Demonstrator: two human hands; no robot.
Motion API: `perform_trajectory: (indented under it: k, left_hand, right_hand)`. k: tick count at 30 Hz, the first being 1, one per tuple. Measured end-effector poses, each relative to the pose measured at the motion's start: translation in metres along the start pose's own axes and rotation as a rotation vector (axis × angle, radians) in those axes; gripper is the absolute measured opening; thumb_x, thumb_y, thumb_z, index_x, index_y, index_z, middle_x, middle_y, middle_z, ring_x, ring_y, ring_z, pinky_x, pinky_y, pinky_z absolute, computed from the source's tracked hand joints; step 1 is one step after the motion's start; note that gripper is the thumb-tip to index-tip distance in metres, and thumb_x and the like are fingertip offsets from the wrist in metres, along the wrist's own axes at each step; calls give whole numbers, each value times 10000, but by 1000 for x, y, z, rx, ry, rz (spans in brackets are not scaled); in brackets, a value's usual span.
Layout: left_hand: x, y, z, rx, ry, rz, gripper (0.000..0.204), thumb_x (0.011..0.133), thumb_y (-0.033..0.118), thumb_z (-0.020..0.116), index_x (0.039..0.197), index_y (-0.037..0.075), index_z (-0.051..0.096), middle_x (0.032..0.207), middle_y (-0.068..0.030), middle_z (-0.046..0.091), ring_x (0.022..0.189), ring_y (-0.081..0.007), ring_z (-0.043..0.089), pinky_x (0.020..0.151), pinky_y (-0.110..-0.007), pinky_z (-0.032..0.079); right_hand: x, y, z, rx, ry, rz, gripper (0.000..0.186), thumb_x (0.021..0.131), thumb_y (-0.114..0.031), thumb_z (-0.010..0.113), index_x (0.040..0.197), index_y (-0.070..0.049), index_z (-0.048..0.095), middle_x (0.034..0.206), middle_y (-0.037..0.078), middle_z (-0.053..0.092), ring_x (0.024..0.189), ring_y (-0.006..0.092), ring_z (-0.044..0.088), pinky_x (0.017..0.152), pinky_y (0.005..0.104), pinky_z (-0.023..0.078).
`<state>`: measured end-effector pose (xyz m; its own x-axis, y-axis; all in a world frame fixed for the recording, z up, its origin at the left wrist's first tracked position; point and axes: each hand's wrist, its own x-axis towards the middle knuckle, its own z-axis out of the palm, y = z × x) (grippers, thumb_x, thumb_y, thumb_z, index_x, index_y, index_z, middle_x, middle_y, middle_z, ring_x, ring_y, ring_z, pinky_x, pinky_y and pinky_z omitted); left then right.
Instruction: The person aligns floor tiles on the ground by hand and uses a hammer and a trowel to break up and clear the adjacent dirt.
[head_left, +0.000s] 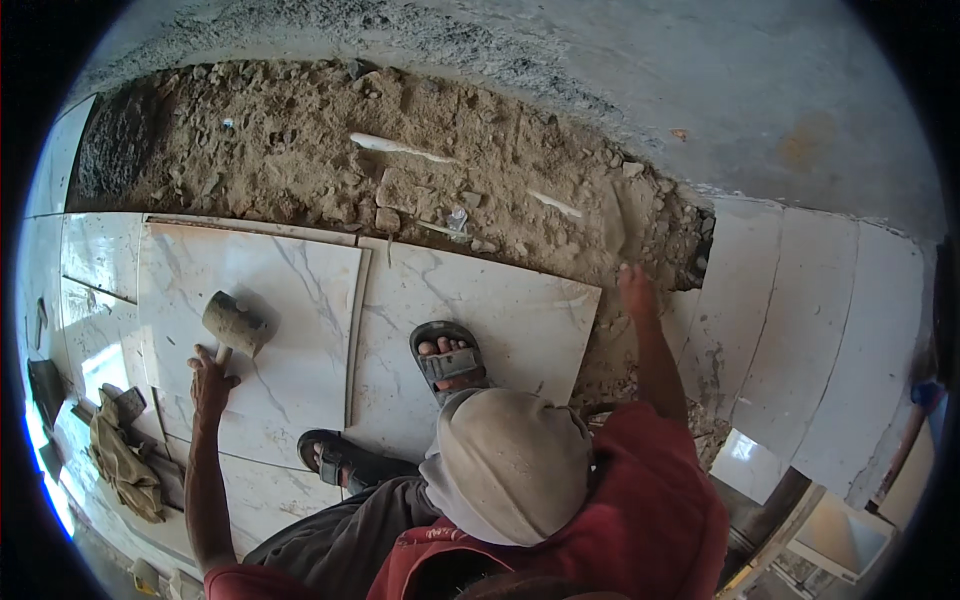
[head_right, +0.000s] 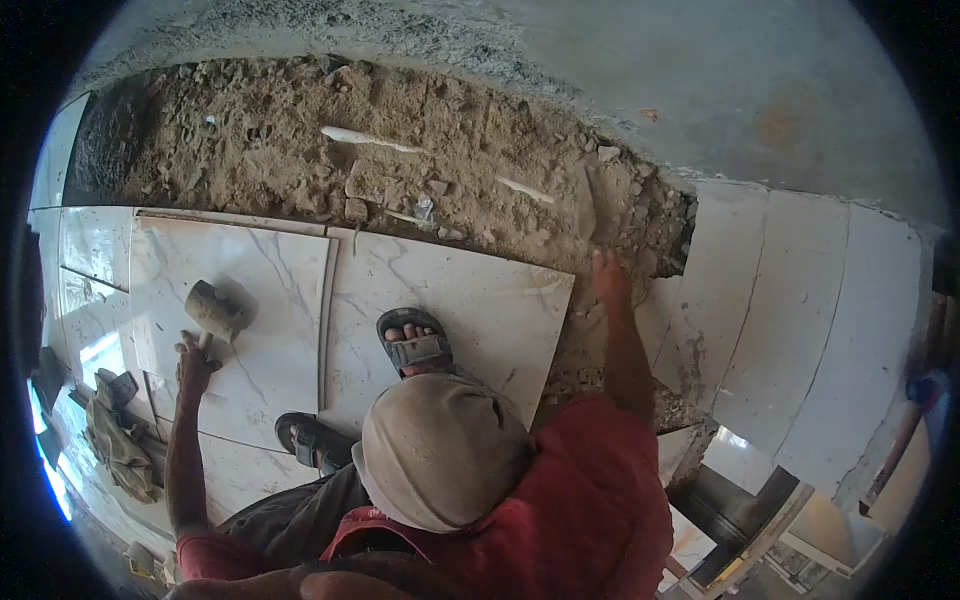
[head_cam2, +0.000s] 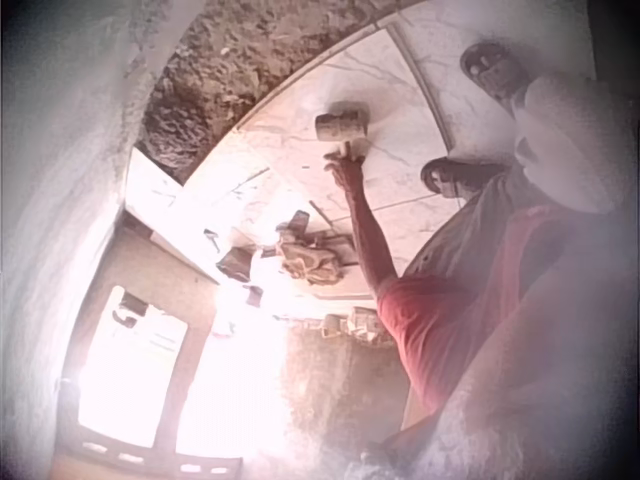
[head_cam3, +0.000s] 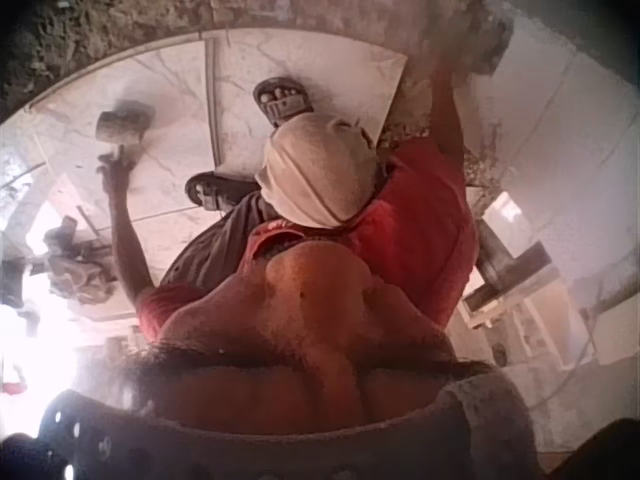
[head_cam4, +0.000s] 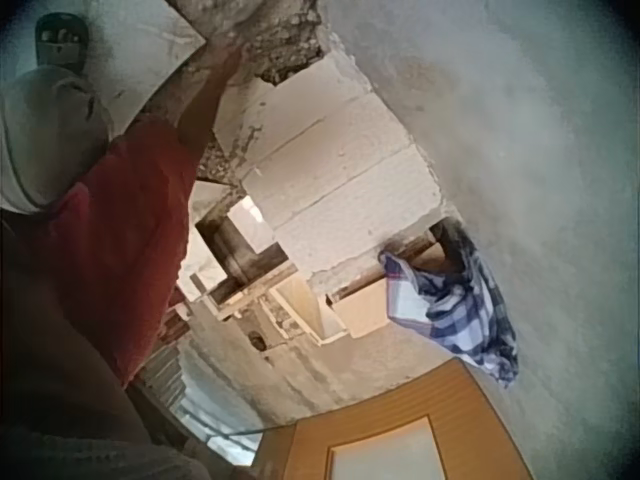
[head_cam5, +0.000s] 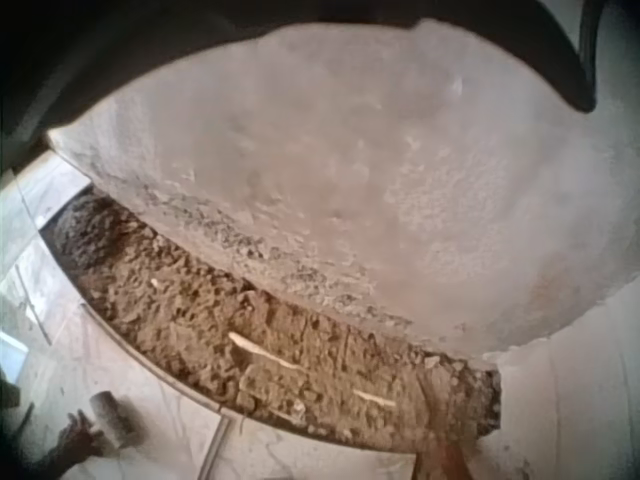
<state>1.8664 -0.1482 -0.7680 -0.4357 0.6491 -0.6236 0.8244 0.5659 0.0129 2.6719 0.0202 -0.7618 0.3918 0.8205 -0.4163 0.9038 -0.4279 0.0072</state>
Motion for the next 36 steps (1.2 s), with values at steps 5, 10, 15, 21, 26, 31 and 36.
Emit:
perform_trajectory:
  k: [5,10,15,21,26,31,36]
  left_hand:
    - [-16,-1,-6,84,61,19,1025,639,140,793,1393,-55,126,1282,-373,343,1026,-454,544,836,-460,468]
    - [-10,14,-1,30,59,8,1033,603,145,817,1381,-63,170,1290,-395,321,1011,-440,554,811,-432,489]
    - [2,-14,14,189,111,88,1040,597,143,822,1382,-60,170,1280,-395,334,1009,-434,558,810,-435,488]
    - [4,-15,10,91,-14,37,765,668,146,751,1333,264,392,1398,-312,241,1188,-479,406,875,-490,456]
    - [11,-18,17,10,15,24,750,685,149,740,1336,245,381,1375,-315,262,1167,-471,421,837,-488,471]
    - [-2,-22,6,113,42,71,753,694,160,740,1350,234,376,1380,-320,250,1129,-469,458,818,-469,484]
    - [4,11,15,64,32,78,1005,632,124,798,1395,-43,167,1301,-354,339,1044,-436,539,843,-432,472]
  right_hand:
    - [17,28,-5,-70,126,3,554,935,-447,368,1277,-16,433,1044,241,568,922,414,557,791,461,445]
    - [48,87,-16,132,27,104,510,933,-431,369,1201,-14,485,942,192,587,774,347,597,676,439,486]
    - [33,17,-26,698,77,434,433,935,-376,387,1032,6,567,804,150,599,620,274,605,521,399,494]
    - [10,-151,-24,210,-46,-91,474,916,-385,399,1184,-7,500,1218,222,518,1139,374,490,955,477,375]
    - [59,-89,-34,93,-57,31,576,930,-464,331,1278,-18,439,1300,221,453,1201,393,425,995,463,345]
    - [58,-4,-50,-79,-50,64,630,937,-493,303,1347,-18,356,1326,219,419,1190,392,435,994,471,354]
    - [99,124,-84,-252,-215,261,499,963,-367,323,1262,11,452,1257,208,490,1143,322,491,935,412,426]
